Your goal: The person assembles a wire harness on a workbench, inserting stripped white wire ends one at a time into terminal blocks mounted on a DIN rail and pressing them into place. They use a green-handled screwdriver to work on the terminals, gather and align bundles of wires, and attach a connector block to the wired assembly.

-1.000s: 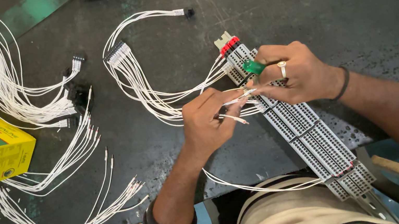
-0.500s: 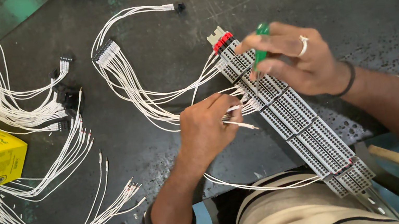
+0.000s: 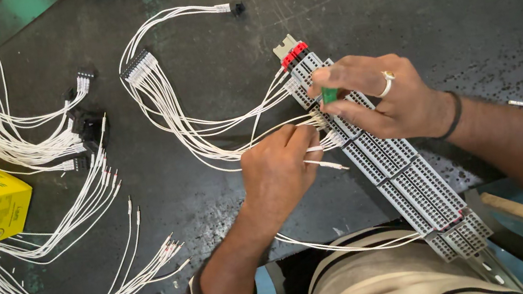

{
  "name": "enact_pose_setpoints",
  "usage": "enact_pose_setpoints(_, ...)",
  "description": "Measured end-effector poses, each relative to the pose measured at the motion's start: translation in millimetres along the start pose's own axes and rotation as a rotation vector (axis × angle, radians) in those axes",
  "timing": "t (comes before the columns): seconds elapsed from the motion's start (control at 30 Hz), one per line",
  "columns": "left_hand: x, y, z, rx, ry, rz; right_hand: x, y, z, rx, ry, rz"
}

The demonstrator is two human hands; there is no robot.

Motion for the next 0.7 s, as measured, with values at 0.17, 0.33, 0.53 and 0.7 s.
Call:
enact_pose_setpoints(0.17,5.1,13.2,3.3,-0.035,0.036,-0.185,9.4,0.9,-12.3,0.136,0.057,0.074)
enact_pose_setpoints(0.33,9.7,11.4,7.4,-0.064,0.057,-0.206,15.5,0.4,-20.5,0.169,0.017,0.027)
enact_pose_setpoints(0.53,16.6,8.5,9.0,-0.072,0.109,-0.044,9.5,6.2,-3.9,-0.011,-0.017,-0.03)
enact_pose_setpoints(0.7,11.6,8.0,6.6,-0.045,0.064,-0.107,-22.7,34.0,-12.5,-0.066,-0.273,-0.009)
Point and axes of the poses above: each hand's wrist, its own z-axis towards the middle knuckle, its own x-axis out of the palm, y = z × x, the point moved 5 cm from there along z, towards the middle knuckle, and after that the axes turned 10 degrees about -y, right-handed, at the moved point
